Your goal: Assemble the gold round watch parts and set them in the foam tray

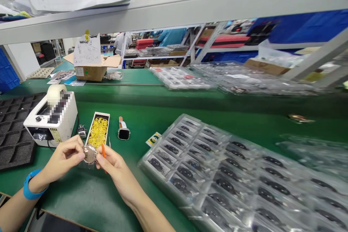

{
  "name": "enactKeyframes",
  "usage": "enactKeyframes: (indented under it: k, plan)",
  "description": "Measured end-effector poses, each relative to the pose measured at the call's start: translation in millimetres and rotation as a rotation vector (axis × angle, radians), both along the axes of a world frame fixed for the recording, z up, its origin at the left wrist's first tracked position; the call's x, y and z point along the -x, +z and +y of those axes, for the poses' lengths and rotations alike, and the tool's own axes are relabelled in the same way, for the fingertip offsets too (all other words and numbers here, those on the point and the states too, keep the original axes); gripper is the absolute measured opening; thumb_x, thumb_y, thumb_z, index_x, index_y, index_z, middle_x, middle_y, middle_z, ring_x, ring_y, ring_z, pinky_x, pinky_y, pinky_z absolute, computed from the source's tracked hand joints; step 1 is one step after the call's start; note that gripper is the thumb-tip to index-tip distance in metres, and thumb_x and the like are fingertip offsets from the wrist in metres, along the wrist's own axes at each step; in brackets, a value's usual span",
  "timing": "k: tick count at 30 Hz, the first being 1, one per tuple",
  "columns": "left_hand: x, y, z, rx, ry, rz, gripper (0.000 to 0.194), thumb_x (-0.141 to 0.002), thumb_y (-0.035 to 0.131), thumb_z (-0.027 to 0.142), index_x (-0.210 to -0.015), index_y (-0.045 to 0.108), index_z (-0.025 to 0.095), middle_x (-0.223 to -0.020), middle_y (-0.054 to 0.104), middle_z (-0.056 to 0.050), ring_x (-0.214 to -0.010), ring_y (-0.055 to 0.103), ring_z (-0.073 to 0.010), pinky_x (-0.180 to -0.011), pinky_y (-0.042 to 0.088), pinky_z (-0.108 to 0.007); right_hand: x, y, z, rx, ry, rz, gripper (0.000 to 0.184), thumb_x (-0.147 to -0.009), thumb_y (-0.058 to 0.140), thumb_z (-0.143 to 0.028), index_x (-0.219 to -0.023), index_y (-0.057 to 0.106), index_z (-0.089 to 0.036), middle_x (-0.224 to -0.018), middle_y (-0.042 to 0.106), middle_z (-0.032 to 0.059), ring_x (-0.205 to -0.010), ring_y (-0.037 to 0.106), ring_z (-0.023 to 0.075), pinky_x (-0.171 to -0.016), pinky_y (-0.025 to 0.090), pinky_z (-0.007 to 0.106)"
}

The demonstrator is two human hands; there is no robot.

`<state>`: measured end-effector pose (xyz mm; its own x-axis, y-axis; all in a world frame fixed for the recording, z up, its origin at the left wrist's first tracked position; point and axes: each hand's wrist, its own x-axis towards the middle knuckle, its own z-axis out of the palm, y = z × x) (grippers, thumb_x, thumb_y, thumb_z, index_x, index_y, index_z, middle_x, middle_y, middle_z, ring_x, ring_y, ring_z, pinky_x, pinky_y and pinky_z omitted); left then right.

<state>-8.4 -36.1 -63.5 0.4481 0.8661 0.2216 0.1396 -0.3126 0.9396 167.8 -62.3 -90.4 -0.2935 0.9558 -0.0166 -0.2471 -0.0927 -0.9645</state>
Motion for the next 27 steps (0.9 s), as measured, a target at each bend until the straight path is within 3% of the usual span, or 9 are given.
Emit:
enactKeyframes:
  k: [8, 15, 17, 19, 21, 24, 27]
  plan:
    - [-5, -4.9, -2, -0.094, 0.115, 0.104, 0.021, -0.077, 0.058, 0.022, -0.059, 0.048, 0.018, -0.069, 0.04, 0.002, -0.06, 0.038, -0.0118, -0.055, 0.03, -0.025, 5, 5.9, 1, -0.051, -0.057, -0.02, 0.041, -0.072, 0.065, -0.062, -0.075, 0.057, -0.022, -0.071, 0.046, -0.0017, -0.064, 0.04, 0.0129, -0.062, 0.037, 0.026]
    - [1, 0.3, 0, -0.246, 0.343, 0.324, 0.031, -0.072, 0.067, 0.024, -0.056, 0.042, 0.019, -0.064, 0.04, 0.004, -0.058, 0.039, -0.011, -0.055, 0.031, -0.024, 2, 2.9, 2, -0.137, -0.109, -0.101, 0.041, -0.075, 0.061, -0.062, -0.073, 0.056, -0.021, -0.07, 0.044, -0.0023, -0.066, 0.04, 0.0135, -0.063, 0.037, 0.025]
    - [6, 2.2, 3, -0.295, 0.387, 0.295, 0.03, -0.074, 0.066, 0.024, -0.055, 0.043, 0.019, -0.063, 0.041, 0.004, -0.057, 0.04, -0.0111, -0.054, 0.032, -0.024, 1, 3.1, 3, -0.14, -0.129, -0.103, 0.042, -0.075, 0.061, -0.063, -0.072, 0.055, -0.021, -0.069, 0.044, -0.0023, -0.066, 0.04, 0.0135, -0.063, 0.037, 0.025]
    - [7, 1.3, 4, -0.365, 0.333, 0.191, 0.019, -0.077, 0.063, 0.022, -0.062, 0.054, 0.019, -0.069, 0.048, 0.001, -0.066, 0.049, -0.0135, -0.059, 0.039, -0.025, 2, 2.9, 4, -0.119, -0.127, -0.082, 0.042, -0.074, 0.063, -0.062, -0.071, 0.056, -0.021, -0.069, 0.045, -0.0022, -0.064, 0.04, 0.0132, -0.062, 0.036, 0.025]
    - [4, -2.8, 3, -0.418, 0.199, 0.104, 0.003, -0.079, 0.063, 0.021, -0.077, 0.065, 0.02, -0.089, 0.058, -0.005, -0.085, 0.057, -0.0185, -0.072, 0.046, -0.03, 7, 1.8, 2, -0.064, -0.093, -0.027, 0.04, -0.072, 0.066, -0.061, -0.074, 0.058, -0.021, -0.069, 0.049, -0.0017, -0.063, 0.04, 0.0127, -0.06, 0.036, 0.024]
    - [0, -7.7, -1, -0.463, 0.033, 0.03, 0.014, -0.076, 0.067, 0.022, -0.089, 0.07, 0.023, -0.113, 0.06, -0.01, -0.106, 0.058, -0.0245, -0.089, 0.047, -0.04, 20, 0.1, -6, 0.061, -0.008, 0.138, 0.038, -0.069, 0.07, -0.058, -0.08, 0.062, -0.022, -0.073, 0.055, 0.0009, -0.064, 0.046, 0.0141, -0.061, 0.039, 0.025]
    - [6, 0.8, -8, -0.523, -0.083, -0.001, 0.027, -0.069, 0.076, 0.028, -0.094, 0.068, 0.022, -0.115, 0.064, -0.011, -0.111, 0.058, -0.0275, -0.102, 0.04, -0.045, 35, 2.6, -20, 0.167, 0.059, 0.262, 0.038, -0.067, 0.072, -0.055, -0.088, 0.064, -0.023, -0.076, 0.059, 0.0038, -0.064, 0.051, 0.0171, -0.064, 0.043, 0.029]
